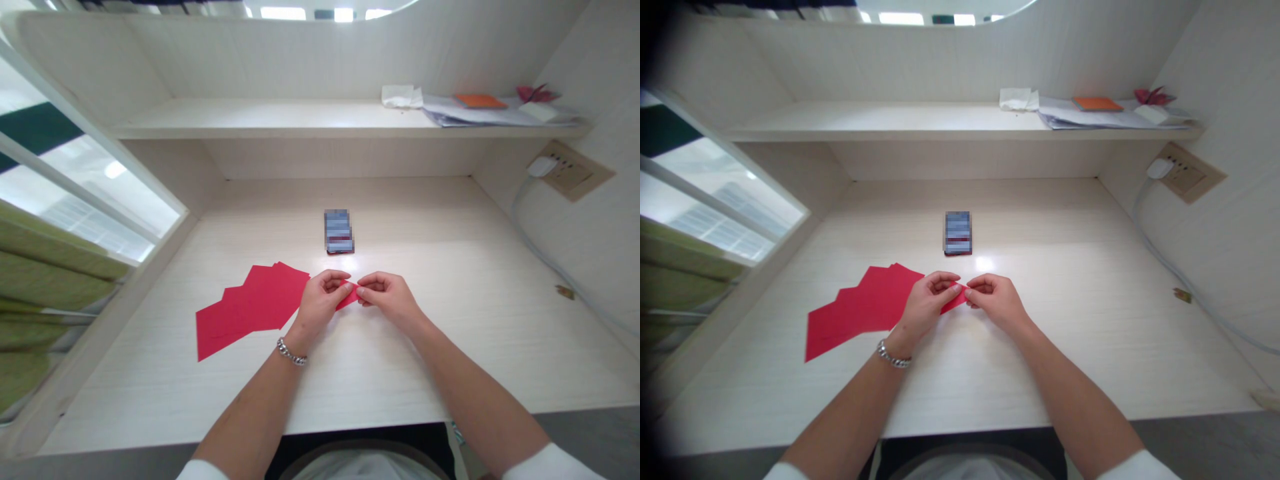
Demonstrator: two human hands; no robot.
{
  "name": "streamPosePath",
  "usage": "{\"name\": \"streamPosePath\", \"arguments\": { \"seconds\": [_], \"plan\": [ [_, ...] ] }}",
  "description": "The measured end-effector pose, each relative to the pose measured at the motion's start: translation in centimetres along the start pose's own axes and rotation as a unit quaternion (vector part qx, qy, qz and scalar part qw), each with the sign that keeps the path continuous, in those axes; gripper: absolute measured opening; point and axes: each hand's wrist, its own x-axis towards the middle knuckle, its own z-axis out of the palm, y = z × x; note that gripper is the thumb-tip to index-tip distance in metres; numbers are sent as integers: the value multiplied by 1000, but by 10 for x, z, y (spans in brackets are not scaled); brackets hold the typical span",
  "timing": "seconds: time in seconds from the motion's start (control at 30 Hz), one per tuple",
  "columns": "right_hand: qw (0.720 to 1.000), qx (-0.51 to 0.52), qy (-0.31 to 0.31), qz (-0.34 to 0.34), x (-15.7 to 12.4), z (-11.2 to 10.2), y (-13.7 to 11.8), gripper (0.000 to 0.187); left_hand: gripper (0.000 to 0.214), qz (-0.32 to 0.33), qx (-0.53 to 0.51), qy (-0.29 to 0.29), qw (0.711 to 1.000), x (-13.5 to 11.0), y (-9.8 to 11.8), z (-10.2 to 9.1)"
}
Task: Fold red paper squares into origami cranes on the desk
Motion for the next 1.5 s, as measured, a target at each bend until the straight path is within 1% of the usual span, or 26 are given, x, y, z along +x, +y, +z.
{"name": "streamPosePath", "arguments": {
  "seconds": [0.07,0.17,0.23,0.3,0.43,0.53,0.67,0.87,1.1,1.5],
  "plan": [
    [1000,-16,12,-21,-1,0,0,34,33,0,-1,1,1000,0,2,0],
    [995,-56,29,-71,-4,-1,-2,30,29,4,8,-24,1000,-1,5,0],
    [991,-75,40,-99,-5,-1,-4,29,26,12,20,-30,999,-1,5,1],
    [990,-73,49,-109,-6,-1,-5,30,25,20,29,-27,999,-1,5,1],
    [993,-36,66,-96,-4,-2,-4,35,25,23,26,-25,999,-1,5,1],
    [993,-29,74,-87,-3,-1,-3,36,24,21,24,-24,999,-1,5,1],
    [994,-30,70,-73,-3,-2,-3,37,23,26,42,-21,999,-2,5,2],
    [995,20,72,-60,-2,-2,-4,37,23,31,63,-24,997,-2,6,2],
    [995,25,77,-54,-2,-2,-4,37,25,35,73,-19,997,-2,2,2],
    [995,25,76,-53,0,-4,-1,37,25,29,61,-40,997,-2,1,1]
  ]
}}
